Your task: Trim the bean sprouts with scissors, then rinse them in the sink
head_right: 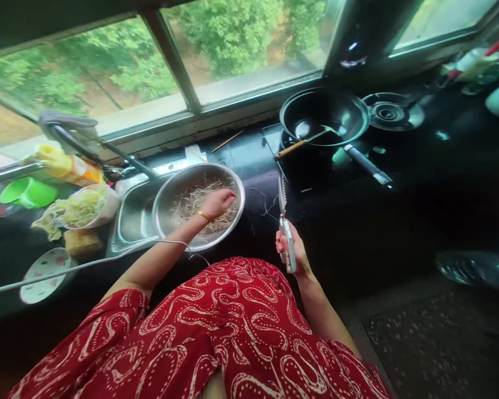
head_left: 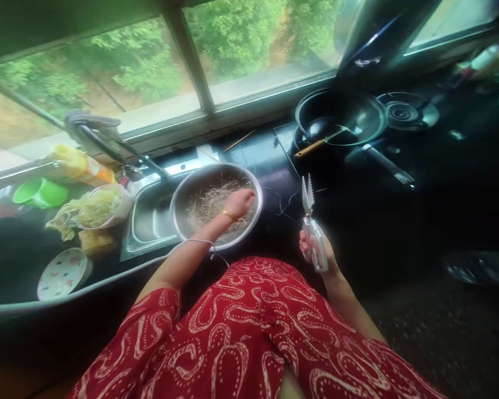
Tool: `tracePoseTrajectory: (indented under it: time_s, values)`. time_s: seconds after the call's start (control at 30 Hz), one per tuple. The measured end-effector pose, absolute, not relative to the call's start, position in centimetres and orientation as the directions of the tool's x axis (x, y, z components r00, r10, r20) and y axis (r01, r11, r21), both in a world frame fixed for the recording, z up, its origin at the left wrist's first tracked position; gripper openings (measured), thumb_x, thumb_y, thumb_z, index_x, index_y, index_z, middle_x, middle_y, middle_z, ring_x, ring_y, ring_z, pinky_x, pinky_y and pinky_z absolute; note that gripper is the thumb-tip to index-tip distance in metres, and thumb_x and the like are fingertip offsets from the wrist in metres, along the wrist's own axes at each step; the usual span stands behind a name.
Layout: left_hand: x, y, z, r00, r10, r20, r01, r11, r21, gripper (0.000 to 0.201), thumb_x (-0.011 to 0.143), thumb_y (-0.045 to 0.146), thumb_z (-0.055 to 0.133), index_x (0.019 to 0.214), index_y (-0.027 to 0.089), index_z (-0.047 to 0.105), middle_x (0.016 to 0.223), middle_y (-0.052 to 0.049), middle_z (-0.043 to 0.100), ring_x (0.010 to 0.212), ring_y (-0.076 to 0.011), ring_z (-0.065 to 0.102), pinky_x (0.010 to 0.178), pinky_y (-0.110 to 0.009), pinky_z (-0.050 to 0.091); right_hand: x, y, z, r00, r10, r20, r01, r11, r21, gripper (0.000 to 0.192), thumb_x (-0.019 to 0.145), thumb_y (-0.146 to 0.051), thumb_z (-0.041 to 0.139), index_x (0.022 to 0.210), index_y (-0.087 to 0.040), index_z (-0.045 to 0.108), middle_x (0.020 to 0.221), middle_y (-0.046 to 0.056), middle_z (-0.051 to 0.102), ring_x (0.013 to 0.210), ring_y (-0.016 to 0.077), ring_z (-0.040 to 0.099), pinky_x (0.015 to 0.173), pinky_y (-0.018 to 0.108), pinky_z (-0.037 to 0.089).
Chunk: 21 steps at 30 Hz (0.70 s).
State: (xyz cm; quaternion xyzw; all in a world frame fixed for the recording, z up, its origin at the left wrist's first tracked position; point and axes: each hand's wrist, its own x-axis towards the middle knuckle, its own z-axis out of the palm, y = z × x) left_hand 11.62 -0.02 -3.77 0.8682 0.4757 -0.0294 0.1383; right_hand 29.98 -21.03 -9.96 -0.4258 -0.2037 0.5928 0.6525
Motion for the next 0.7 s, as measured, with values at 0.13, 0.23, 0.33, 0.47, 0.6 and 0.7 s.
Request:
tracePoseTrajectory:
  time_s: [0.13, 0.23, 0.33, 0.47, 0.6, 0.7]
  values:
    - [20.4, -2.7, -8.8, 0.610, 0.653, -0.448, 0.772, -0.618, 0.150, 0.037, 0.093, 0.041, 0.047, 0.111, 0.015, 0.067, 0.111, -0.015, 0.069, 0.106, -0.0253, 0.063, 0.090, -0.033, 0.048, 31.1, -23.6, -10.9, 0.379, 0.890, -0.253, -0.578, 0.014, -0.816, 0.059, 0.071, -0.053, 0.068, 0.121, -0.029, 0.049, 0.082, -0.002, 0.048, 0.054, 0.0083, 0.042, 0.038, 0.019, 0.035]
    - [23.6, -2.4, -12.2, 0.467, 0.709, -0.529, 0.835, -0.550, -0.001, 0.053, 0.090, 0.053, 0.047, 0.113, 0.008, 0.065, 0.115, -0.024, 0.065, 0.111, -0.0315, 0.061, 0.089, -0.037, 0.049, 31.0, -25.9, -10.9, 0.441, 0.855, -0.273, -0.572, 0.033, -0.820, 0.056, 0.073, -0.052, 0.066, 0.121, -0.029, 0.048, 0.083, -0.001, 0.048, 0.055, 0.0086, 0.043, 0.040, 0.020, 0.037]
    - [24.3, -1.1, -14.1, 0.396, 0.757, -0.519, 0.874, -0.484, -0.039, 0.058, 0.088, 0.050, 0.054, 0.124, 0.005, 0.056, 0.124, -0.026, 0.058, 0.115, -0.0324, 0.059, 0.090, -0.037, 0.050, 30.6, -27.8, -11.1, 0.476, 0.826, -0.301, -0.594, 0.049, -0.803, 0.054, 0.075, -0.052, 0.063, 0.122, -0.029, 0.048, 0.083, -0.001, 0.048, 0.055, 0.0088, 0.042, 0.042, 0.021, 0.037]
    - [23.7, -1.0, -15.0, 0.443, 0.736, -0.512, 0.860, -0.511, 0.010, 0.035, 0.093, 0.024, 0.045, 0.119, 0.006, 0.058, 0.121, -0.024, 0.060, 0.111, -0.0292, 0.062, 0.088, -0.035, 0.050, 30.6, -29.1, -11.7, 0.500, 0.805, -0.319, -0.615, 0.070, -0.786, 0.048, 0.077, -0.050, 0.062, 0.119, -0.028, 0.050, 0.084, -0.001, 0.047, 0.056, 0.0082, 0.042, 0.046, 0.021, 0.039]
    - [23.5, -2.3, -15.1, 0.467, 0.733, -0.495, 0.855, -0.516, 0.043, 0.040, 0.091, 0.006, 0.029, 0.115, 0.003, 0.061, 0.119, -0.026, 0.060, 0.112, -0.0307, 0.061, 0.088, -0.040, 0.049, 31.0, -28.5, -11.7, 0.445, 0.831, -0.334, -0.629, 0.025, -0.777, 0.050, 0.076, -0.052, 0.063, 0.117, -0.028, 0.048, 0.083, -0.002, 0.046, 0.055, 0.0079, 0.041, 0.043, 0.020, 0.036]
    - [23.9, -3.0, -14.0, 0.462, 0.736, -0.495, 0.870, -0.485, 0.089, 0.034, 0.090, 0.010, 0.036, 0.109, 0.003, 0.063, 0.113, -0.026, 0.063, 0.105, -0.0305, 0.064, 0.084, -0.038, 0.050, 31.1, -27.5, -11.0, 0.396, 0.862, -0.317, -0.624, 0.000, -0.781, 0.053, 0.073, -0.053, 0.065, 0.117, -0.028, 0.048, 0.083, -0.001, 0.046, 0.054, 0.0079, 0.040, 0.038, 0.018, 0.031]
